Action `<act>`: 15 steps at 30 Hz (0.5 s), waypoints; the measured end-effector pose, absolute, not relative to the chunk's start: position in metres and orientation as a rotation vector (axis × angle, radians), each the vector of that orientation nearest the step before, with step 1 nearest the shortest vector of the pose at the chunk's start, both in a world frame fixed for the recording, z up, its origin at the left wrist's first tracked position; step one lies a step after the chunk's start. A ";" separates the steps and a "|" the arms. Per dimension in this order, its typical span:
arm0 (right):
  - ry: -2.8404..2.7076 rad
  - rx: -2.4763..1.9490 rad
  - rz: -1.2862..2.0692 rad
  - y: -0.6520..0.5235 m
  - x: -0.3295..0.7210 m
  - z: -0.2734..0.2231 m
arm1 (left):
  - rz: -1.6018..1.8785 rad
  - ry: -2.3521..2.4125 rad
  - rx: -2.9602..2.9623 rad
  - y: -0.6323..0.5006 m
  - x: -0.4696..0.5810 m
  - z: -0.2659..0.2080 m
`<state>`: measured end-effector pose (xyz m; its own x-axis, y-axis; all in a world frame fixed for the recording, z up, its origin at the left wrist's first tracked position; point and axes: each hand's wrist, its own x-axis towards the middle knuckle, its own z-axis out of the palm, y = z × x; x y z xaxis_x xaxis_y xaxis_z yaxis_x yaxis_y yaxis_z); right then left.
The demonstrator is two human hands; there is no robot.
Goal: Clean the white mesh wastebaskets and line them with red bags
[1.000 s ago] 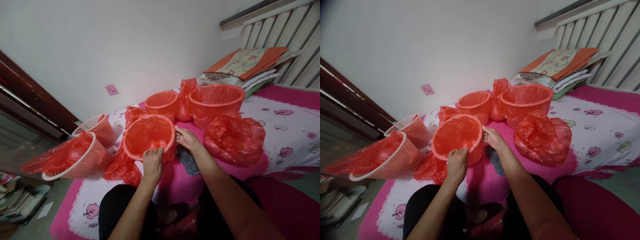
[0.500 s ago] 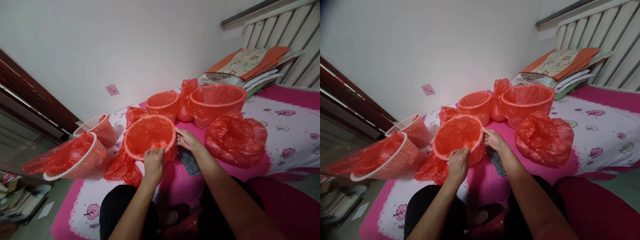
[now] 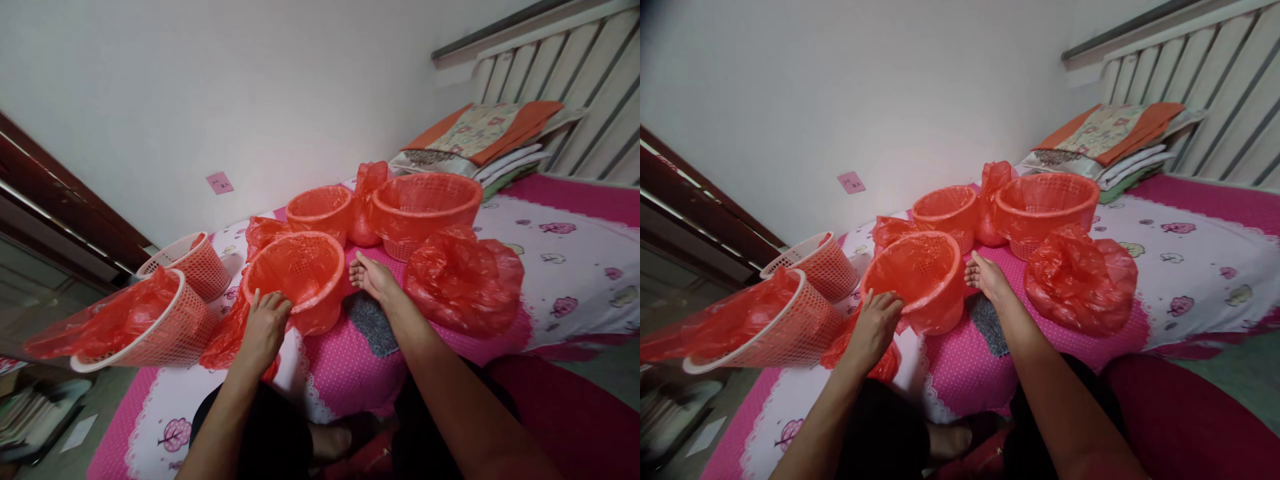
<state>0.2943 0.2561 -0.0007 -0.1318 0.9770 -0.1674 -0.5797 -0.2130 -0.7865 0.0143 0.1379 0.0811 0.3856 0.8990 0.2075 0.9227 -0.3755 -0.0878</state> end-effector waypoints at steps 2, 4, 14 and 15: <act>-0.671 -0.784 1.660 0.255 0.292 0.000 | -0.233 -1.643 -2.482 0.137 0.003 0.081; -0.678 -0.752 1.675 0.254 0.289 0.001 | -0.281 -1.622 -2.527 0.133 0.004 0.079; -0.685 -0.718 1.710 0.252 0.280 -0.003 | -0.078 -1.775 -2.446 0.144 0.090 0.094; -0.666 -0.708 1.697 0.253 0.280 -0.003 | -0.030 -1.805 -2.428 0.147 0.093 0.095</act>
